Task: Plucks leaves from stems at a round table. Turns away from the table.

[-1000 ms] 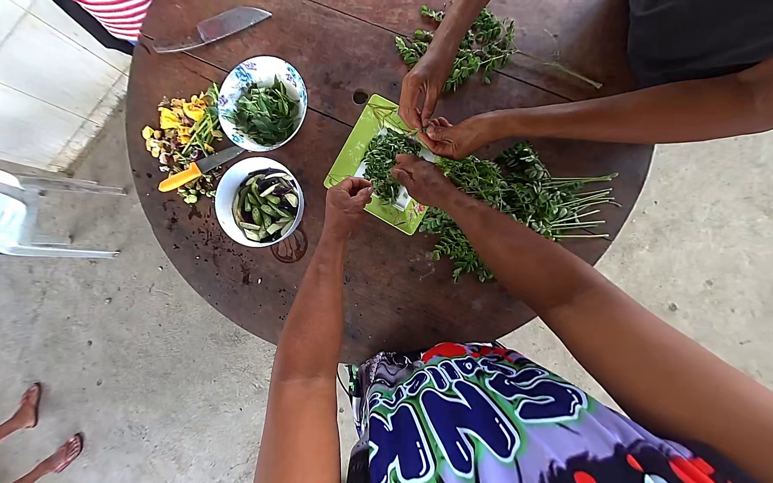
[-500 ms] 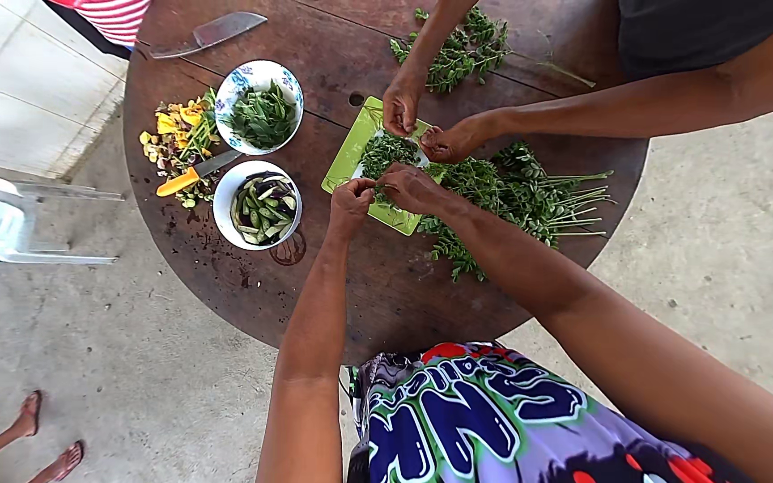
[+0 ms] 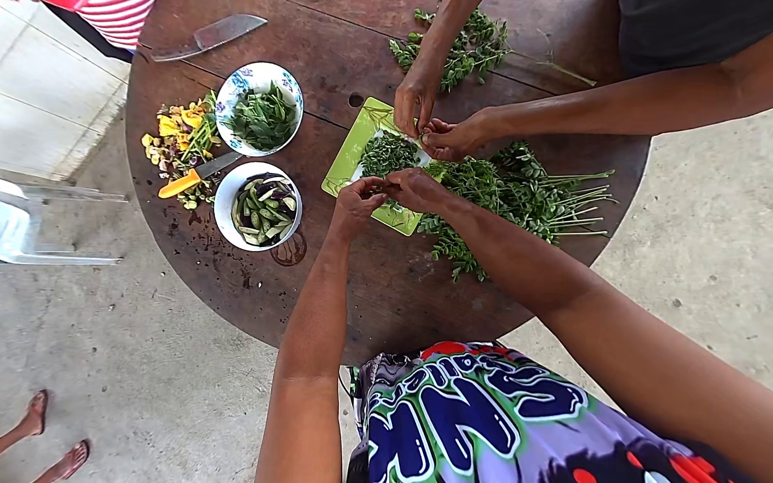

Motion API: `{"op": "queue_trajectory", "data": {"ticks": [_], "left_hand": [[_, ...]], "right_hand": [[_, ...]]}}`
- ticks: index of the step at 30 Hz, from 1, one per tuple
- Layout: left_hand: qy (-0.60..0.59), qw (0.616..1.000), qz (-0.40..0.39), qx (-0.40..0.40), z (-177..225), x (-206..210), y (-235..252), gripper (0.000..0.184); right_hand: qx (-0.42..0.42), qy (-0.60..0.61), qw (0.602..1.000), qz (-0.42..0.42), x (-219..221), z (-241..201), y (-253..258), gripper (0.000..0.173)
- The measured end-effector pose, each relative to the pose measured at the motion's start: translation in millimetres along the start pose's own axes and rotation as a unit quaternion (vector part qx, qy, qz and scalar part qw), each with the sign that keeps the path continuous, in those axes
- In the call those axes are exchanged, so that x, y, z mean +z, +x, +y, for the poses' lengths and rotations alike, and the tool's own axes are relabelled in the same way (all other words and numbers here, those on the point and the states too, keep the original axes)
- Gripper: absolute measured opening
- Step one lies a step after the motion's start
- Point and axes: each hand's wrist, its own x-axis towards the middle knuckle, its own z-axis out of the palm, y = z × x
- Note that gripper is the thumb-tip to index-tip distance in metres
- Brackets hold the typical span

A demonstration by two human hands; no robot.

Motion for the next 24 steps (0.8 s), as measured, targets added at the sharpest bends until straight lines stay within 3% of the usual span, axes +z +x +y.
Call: {"op": "queue_trajectory", "data": {"ticks": [3, 7, 10, 14, 17, 19, 21, 23, 24], "left_hand": [[0.017, 1.000, 0.011, 0.004, 2.4, 0.3, 0.9, 0.017], [0.047, 0.999, -0.023, 0.000, 3.7, -5.2, 3.7, 0.014], [0.087, 0.996, -0.004, -0.005, 7.2, -6.9, 6.4, 0.017], [0.158, 0.987, 0.010, -0.001, 6.5, -7.4, 12.5, 0.034], [0.175, 0.983, 0.048, -0.001, 4.5, -4.7, 13.6, 0.039], [0.191, 0.977, 0.092, -0.026, 6.7, -1.1, 12.2, 0.039], [0.194, 0.973, 0.114, -0.041, 6.3, 1.1, 11.5, 0.033], [0.177, 0.978, 0.100, -0.038, -1.7, 1.3, 10.8, 0.029], [0.169, 0.982, 0.079, -0.043, -6.0, 1.2, 9.8, 0.039]], "right_hand": [[-0.010, -0.016, 1.000, -0.014, -1.7, 0.0, 0.1, 0.025], [-0.041, -0.054, 0.997, -0.041, -6.6, 3.2, -3.2, 0.024], [-0.051, -0.065, 0.996, -0.036, -13.8, 7.4, -9.9, 0.025], [-0.063, -0.057, 0.996, -0.008, -9.9, 12.0, -33.1, 0.024], [-0.042, -0.050, 0.997, -0.032, 23.3, 5.9, -61.4, 0.023], [-0.009, -0.040, 0.993, -0.107, 50.3, 0.0, -74.0, 0.037], [-0.003, -0.033, 0.991, -0.126, 79.6, 3.7, -79.4, 0.047], [-0.003, -0.043, 0.993, -0.106, 100.1, 3.2, -81.9, 0.041], [0.000, -0.044, 0.992, -0.114, 105.5, 1.1, -83.1, 0.034]]}}
